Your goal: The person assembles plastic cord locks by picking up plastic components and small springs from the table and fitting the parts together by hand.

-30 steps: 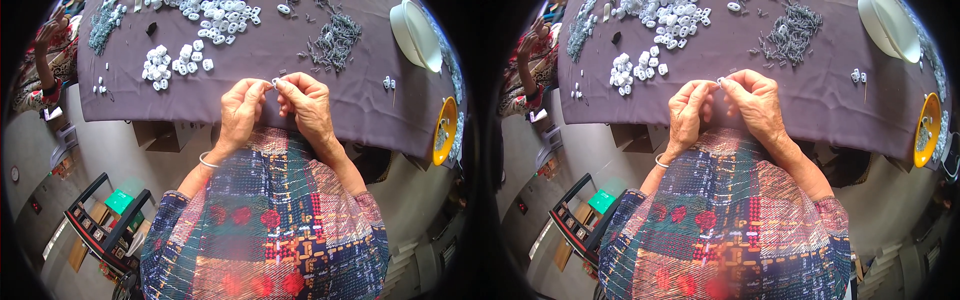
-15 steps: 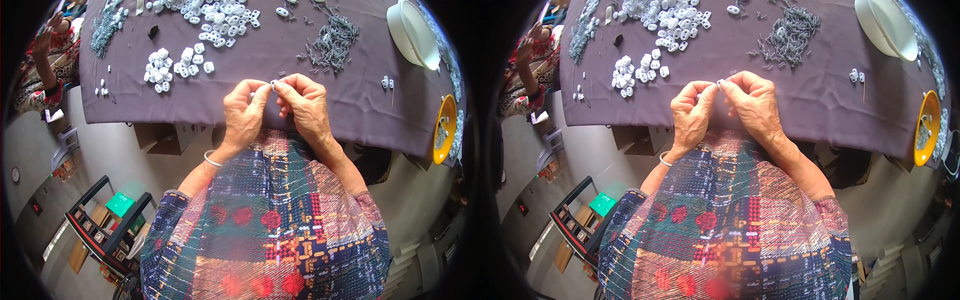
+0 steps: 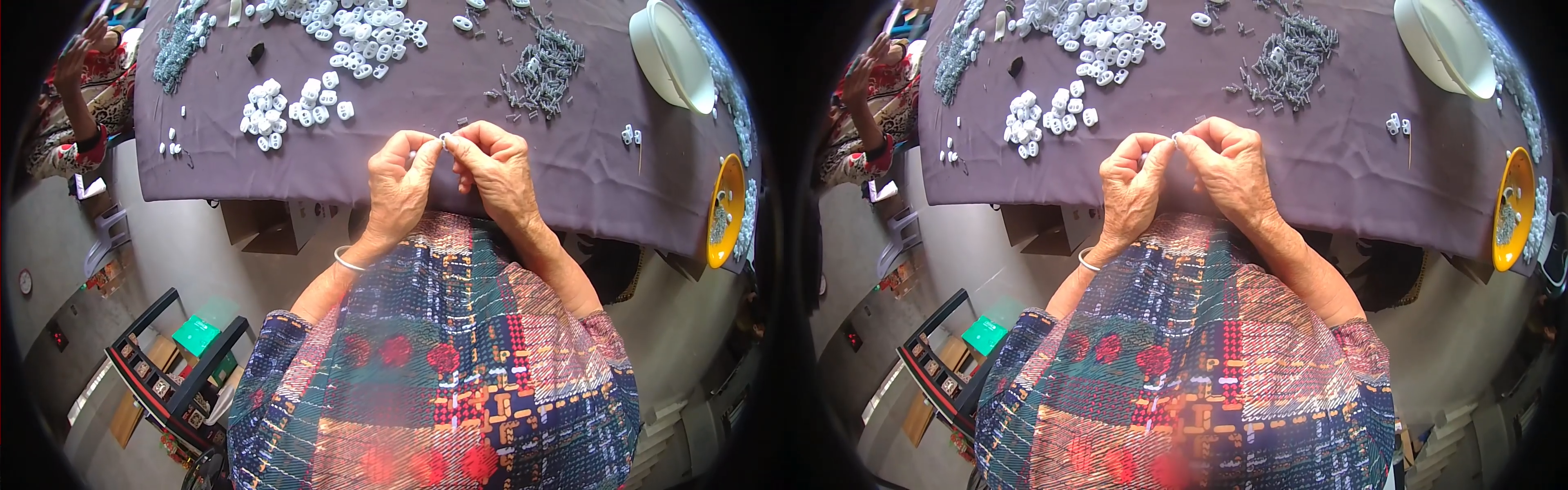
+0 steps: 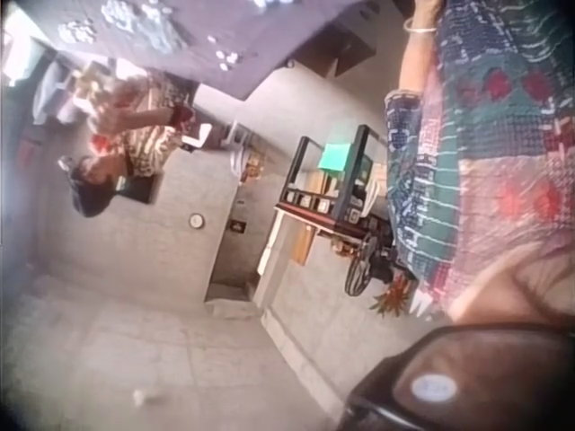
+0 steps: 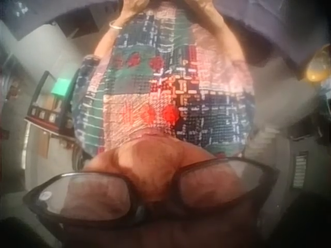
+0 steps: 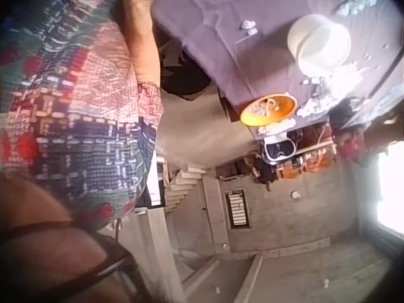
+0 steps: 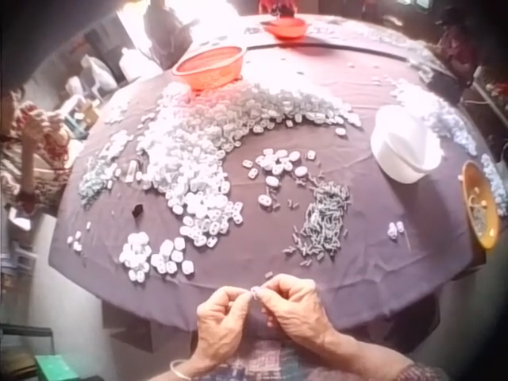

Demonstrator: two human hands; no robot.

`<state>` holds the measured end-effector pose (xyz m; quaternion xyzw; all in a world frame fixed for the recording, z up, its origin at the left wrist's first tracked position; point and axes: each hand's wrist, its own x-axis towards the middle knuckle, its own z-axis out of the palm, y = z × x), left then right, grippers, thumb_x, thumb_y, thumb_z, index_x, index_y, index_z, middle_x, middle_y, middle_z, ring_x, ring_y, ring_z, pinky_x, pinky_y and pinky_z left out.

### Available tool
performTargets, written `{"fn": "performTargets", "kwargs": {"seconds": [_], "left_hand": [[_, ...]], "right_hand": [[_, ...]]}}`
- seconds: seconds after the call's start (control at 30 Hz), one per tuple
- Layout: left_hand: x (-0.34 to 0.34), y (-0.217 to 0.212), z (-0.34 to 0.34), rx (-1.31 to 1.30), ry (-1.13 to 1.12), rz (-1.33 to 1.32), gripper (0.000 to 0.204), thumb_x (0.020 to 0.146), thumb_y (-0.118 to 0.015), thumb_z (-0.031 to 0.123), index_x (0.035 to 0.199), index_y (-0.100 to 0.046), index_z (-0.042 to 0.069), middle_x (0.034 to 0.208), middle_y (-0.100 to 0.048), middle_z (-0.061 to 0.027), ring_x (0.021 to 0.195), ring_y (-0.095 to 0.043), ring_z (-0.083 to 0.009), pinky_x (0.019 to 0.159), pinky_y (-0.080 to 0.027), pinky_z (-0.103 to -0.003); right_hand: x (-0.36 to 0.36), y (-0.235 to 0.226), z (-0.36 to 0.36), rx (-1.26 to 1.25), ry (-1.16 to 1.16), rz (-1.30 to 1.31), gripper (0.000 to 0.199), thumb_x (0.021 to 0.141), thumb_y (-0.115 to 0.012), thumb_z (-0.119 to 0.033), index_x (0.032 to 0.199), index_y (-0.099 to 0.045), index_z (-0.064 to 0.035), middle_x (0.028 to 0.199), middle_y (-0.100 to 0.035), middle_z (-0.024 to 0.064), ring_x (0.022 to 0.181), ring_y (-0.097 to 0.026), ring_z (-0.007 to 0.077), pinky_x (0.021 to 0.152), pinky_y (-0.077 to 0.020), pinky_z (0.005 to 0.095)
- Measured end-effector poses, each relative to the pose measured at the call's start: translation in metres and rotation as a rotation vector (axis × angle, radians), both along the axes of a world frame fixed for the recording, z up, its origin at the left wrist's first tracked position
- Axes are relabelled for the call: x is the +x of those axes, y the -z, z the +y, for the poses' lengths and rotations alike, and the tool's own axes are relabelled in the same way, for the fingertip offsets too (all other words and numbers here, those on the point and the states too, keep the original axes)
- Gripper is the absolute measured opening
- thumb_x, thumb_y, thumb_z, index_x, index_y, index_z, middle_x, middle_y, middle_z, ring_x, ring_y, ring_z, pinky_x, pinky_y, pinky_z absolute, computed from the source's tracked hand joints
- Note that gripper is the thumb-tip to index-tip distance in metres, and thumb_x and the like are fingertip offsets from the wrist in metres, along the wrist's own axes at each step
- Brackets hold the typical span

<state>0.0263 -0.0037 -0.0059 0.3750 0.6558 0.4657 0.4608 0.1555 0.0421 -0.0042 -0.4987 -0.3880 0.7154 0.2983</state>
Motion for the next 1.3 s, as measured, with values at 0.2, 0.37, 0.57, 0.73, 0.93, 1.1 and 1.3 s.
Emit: {"fn": "performTargets", "kwargs": {"seconds": [0.2, 0.37, 0.57, 0.73, 0.93, 1.1, 1.3], "left_hand": [[-0.005, -0.008, 0.004, -0.131, -0.040, -0.341, 0.019, 0.091, -0.054, 0.020, 0.089, -0.060, 0.002, 0.065, -0.049, 0.0055, 0.050, -0.039, 0.0001, 0.041, -0.030, -0.015], [-0.013, -0.008, 0.005, -0.145, -0.028, -0.431, 0.032, 0.095, -0.043, 0.027, 0.093, -0.059, -0.001, 0.072, -0.052, 0.0002, 0.056, -0.045, -0.0038, 0.044, -0.035, -0.018], [-0.012, -0.008, 0.004, -0.159, 0.031, -0.359, 0.018, 0.090, -0.055, 0.017, 0.094, -0.059, 0.000, 0.063, -0.051, 0.0028, 0.049, -0.041, -0.0023, 0.044, -0.032, -0.015], [-0.007, -0.005, 0.005, -0.112, 0.017, -0.316, 0.014, 0.085, -0.062, 0.012, 0.093, -0.060, 0.001, 0.058, -0.050, 0.0058, 0.047, -0.039, -0.0001, 0.043, -0.029, -0.014], [-0.002, 0.000, 0.009, 0.020, 0.008, -0.111, 0.013, 0.085, -0.062, 0.012, 0.090, -0.061, 0.000, 0.069, -0.056, 0.0042, 0.062, -0.044, -0.0012, 0.054, -0.035, -0.017], [-0.004, 0.001, 0.009, -0.005, 0.005, -0.154, 0.014, 0.085, -0.062, 0.011, 0.088, -0.061, -0.002, 0.077, -0.062, -0.0010, 0.072, -0.052, -0.0046, 0.065, -0.043, -0.020], [-0.006, 0.005, 0.010, 0.039, 0.016, -0.157, 0.012, 0.085, -0.063, 0.013, 0.088, -0.062, 0.002, 0.063, -0.052, 0.0094, 0.052, -0.037, 0.0033, 0.044, -0.027, -0.014]], "right_hand": [[0.000, 0.000, 0.002, -0.066, 0.071, 0.080, 0.014, 0.084, -0.064, -0.016, 0.083, -0.061, -0.0020, 0.062, -0.056, 0.0000, 0.046, -0.049, 0.0038, 0.040, -0.0403, 0.0168], [0.001, 0.000, 0.002, -0.086, 0.094, 0.127, 0.013, 0.084, -0.063, -0.015, 0.083, -0.062, -0.0019, 0.061, -0.056, 0.0003, 0.045, -0.049, 0.0041, 0.040, -0.0399, 0.0169], [0.000, 0.000, 0.001, -0.082, 0.095, 0.120, 0.013, 0.084, -0.063, -0.015, 0.083, -0.062, -0.0019, 0.061, -0.056, 0.0003, 0.045, -0.049, 0.0040, 0.040, -0.0398, 0.0168], [0.000, -0.001, 0.002, -0.086, 0.085, 0.115, 0.013, 0.084, -0.063, -0.015, 0.084, -0.062, -0.0020, 0.062, -0.056, 0.0003, 0.046, -0.049, 0.0039, 0.040, -0.0403, 0.0164], [0.000, 0.001, 0.005, -0.046, 0.059, 0.093, 0.013, 0.084, -0.063, -0.016, 0.084, -0.061, -0.0026, 0.062, -0.056, -0.0002, 0.047, -0.049, 0.0039, 0.041, -0.0402, 0.0163], [0.000, 0.002, 0.005, -0.029, 0.035, 0.088, 0.013, 0.085, -0.062, -0.015, 0.084, -0.060, -0.0025, 0.062, -0.055, -0.0001, 0.046, -0.048, 0.0038, 0.041, -0.0417, 0.0170], [-0.001, 0.002, 0.005, -0.088, 0.043, 0.132, 0.013, 0.085, -0.061, -0.014, 0.088, -0.059, -0.0010, 0.064, -0.056, 0.0017, 0.046, -0.050, 0.0051, 0.041, -0.0468, 0.0198]]}}
